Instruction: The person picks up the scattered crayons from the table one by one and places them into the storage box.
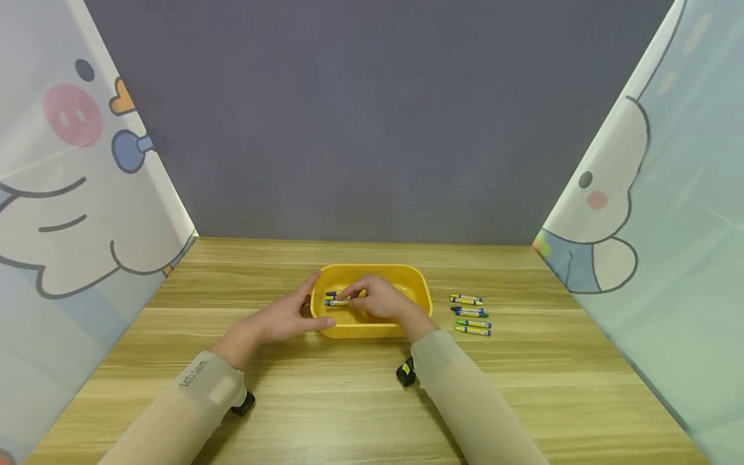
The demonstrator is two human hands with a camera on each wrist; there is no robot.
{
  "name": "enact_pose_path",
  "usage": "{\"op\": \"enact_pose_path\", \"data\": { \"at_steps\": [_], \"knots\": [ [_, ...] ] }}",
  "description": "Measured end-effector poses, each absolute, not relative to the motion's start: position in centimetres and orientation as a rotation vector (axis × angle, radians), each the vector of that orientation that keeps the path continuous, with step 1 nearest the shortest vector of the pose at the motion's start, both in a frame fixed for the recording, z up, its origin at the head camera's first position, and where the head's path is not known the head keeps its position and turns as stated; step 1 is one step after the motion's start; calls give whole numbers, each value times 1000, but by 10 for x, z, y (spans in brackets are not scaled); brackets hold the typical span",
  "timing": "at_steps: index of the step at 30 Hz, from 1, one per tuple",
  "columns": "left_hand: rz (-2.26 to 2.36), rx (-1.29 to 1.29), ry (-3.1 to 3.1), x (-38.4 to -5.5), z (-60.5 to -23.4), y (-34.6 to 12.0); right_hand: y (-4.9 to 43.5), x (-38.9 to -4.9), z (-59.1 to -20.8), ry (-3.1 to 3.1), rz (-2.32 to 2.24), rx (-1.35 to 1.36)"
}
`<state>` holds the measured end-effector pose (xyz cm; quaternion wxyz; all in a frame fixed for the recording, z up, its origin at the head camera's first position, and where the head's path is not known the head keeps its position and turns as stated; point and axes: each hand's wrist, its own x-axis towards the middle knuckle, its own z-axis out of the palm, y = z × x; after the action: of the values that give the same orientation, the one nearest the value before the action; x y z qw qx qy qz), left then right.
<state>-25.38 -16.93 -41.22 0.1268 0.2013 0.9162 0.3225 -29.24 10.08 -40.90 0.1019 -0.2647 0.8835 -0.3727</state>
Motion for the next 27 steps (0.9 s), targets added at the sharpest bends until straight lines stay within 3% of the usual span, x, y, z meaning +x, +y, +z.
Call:
{"op": "enact_pose_path", "data": {
  "at_steps": [9, 27],
  "knots": [
    [929, 594, 2675, -255, -412, -171, 97, -290, -408, 2543, -1099, -648],
    [950, 603, 2655, -253, -411, -170, 96, -288, -407, 2613, -1035, -673]
  ]
}}
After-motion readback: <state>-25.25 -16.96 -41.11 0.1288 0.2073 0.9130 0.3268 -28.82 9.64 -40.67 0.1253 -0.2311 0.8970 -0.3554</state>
